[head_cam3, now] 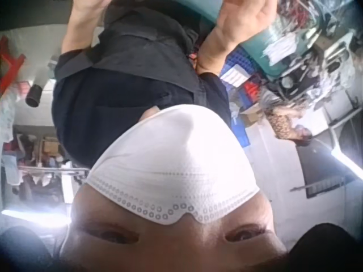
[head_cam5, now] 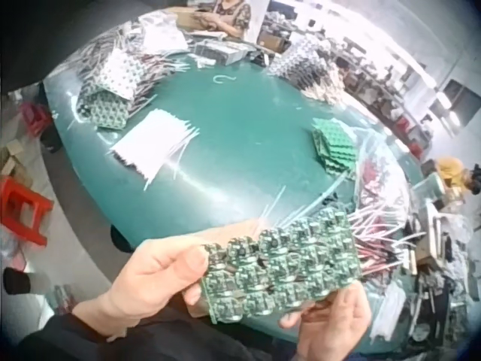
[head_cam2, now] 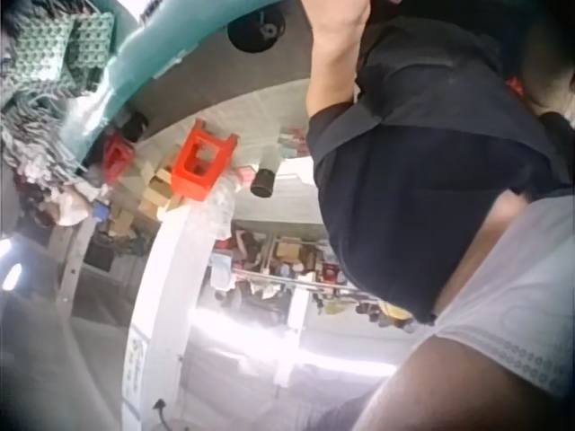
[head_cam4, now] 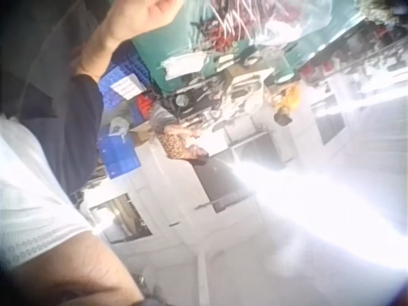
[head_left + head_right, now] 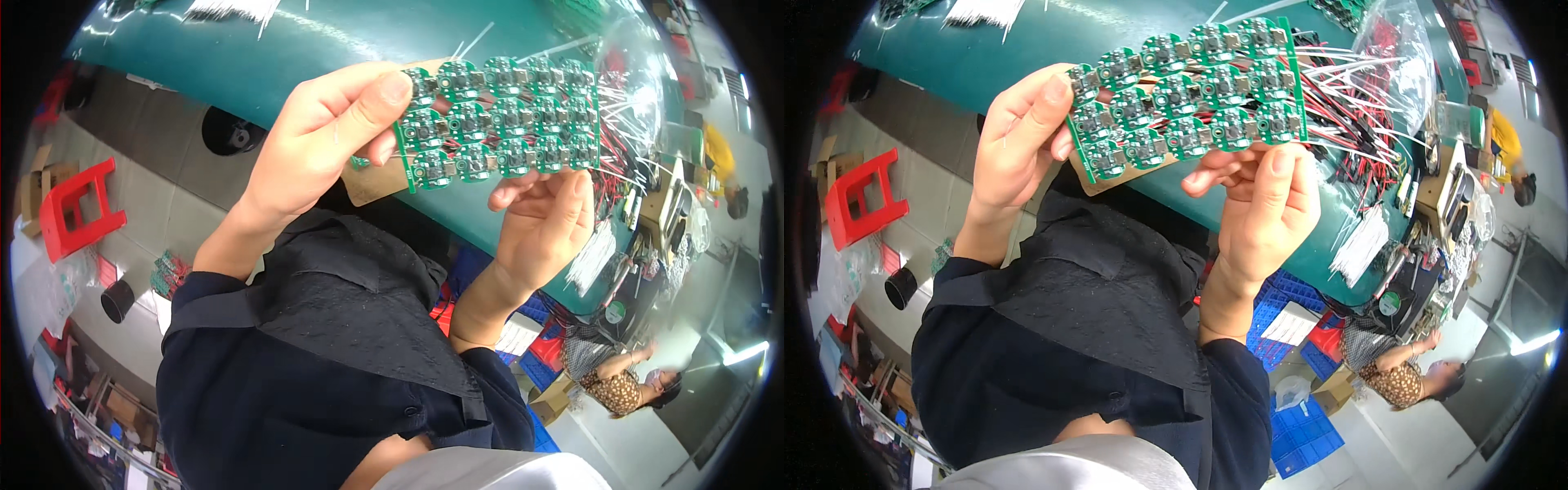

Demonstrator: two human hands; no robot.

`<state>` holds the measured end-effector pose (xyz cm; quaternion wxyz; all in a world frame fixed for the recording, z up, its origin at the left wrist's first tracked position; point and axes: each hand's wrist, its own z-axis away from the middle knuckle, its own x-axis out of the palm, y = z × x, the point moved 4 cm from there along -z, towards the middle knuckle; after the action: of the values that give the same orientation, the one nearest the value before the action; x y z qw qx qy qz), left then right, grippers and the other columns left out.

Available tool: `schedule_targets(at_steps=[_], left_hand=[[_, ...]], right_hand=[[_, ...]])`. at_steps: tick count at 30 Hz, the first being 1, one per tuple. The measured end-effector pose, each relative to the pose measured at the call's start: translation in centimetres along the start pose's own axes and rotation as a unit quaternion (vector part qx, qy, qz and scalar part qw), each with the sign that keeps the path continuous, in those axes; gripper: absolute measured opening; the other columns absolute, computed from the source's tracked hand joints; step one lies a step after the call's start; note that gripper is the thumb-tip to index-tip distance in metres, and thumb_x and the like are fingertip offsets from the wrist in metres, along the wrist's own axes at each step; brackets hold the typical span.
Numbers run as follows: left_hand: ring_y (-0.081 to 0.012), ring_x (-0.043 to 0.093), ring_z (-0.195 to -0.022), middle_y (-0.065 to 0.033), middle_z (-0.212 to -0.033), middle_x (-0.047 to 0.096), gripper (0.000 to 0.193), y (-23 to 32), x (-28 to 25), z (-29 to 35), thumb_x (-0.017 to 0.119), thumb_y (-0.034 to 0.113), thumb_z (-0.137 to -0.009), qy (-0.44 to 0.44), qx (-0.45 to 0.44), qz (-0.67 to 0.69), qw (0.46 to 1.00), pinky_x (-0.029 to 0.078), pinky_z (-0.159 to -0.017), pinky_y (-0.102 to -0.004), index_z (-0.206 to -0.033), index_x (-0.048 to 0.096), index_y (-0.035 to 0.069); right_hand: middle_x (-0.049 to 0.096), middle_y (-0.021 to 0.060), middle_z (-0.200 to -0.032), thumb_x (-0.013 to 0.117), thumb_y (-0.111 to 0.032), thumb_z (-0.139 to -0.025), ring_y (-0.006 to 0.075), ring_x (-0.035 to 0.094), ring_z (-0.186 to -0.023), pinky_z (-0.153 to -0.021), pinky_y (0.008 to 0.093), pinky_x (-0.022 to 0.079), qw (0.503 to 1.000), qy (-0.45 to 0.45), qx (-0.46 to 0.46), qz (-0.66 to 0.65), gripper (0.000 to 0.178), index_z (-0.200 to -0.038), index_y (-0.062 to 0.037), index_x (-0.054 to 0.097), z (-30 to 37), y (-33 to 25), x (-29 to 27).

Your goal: Soldering multiple wires onto a grid of small circuit boards at an assembly station.

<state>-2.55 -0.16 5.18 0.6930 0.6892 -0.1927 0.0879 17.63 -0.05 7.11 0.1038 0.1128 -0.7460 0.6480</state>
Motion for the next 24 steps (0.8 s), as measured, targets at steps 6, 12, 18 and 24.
schedule_targets(at_steps=[6, 12, 18, 24], left_hand=[[0.0002, 0.04, -0.059, 0.0033, -0.075, 0.055, 0.035, 0.3, -0.8, 0.0, 0.045, 0.029, -0.102, -0.006, 0.003, -0.007, 1.0, 0.032, -0.053, -0.016, -0.104, 0.06, -0.003], [0.0004, 0.038, -0.057, 0.0032, -0.076, 0.056, 0.034, 0.2, -1.6, 0.0, 0.046, 0.028, -0.102, -0.006, 0.003, 0.003, 1.0, 0.031, -0.052, -0.0155, -0.104, 0.06, -0.003], [-0.0018, 0.04, -0.059, 0.0057, -0.065, 0.047, 0.036, 0.2, -1.7, -0.3, 0.047, 0.031, -0.101, -0.013, 0.004, -0.002, 1.0, 0.032, -0.056, -0.0186, -0.101, 0.064, -0.001], [-0.002, 0.039, -0.059, 0.0049, -0.066, 0.048, 0.036, 0.1, -1.6, -0.6, 0.048, 0.03, -0.101, -0.011, 0.002, 0.006, 1.0, 0.032, -0.056, -0.0185, -0.102, 0.064, -0.003]], right_hand=[[0.065, 0.02, -0.075, 0.044, -0.019, -0.102, 0.0256, 0.063, -0.054, -0.054, 0.0322, 0.053, 1.0, -0.01, -0.004, 0.001, 0.023, -0.096, 0.0023, 0.051, -0.2, -0.1, 0.7], [0.066, 0.0206, -0.077, 0.047, -0.017, -0.1, 0.0256, 0.063, -0.055, -0.055, 0.0338, 0.054, 1.0, -0.013, -0.006, -0.015, 0.021, -0.095, 0.0027, 0.051, -0.1, -0.2, 1.1], [0.066, 0.0215, -0.079, 0.047, -0.015, -0.1, 0.026, 0.064, -0.057, -0.056, 0.0352, 0.055, 0.999, -0.034, -0.004, -0.016, 0.019, -0.096, 0.0038, 0.052, 0.0, -0.3, 1.0], [0.066, 0.0211, -0.079, 0.049, -0.014, -0.099, 0.024, 0.065, -0.058, -0.056, 0.0331, 0.055, 1.0, -0.029, -0.002, -0.003, 0.02, -0.096, 0.0051, 0.052, -0.1, -0.5, 1.1]])
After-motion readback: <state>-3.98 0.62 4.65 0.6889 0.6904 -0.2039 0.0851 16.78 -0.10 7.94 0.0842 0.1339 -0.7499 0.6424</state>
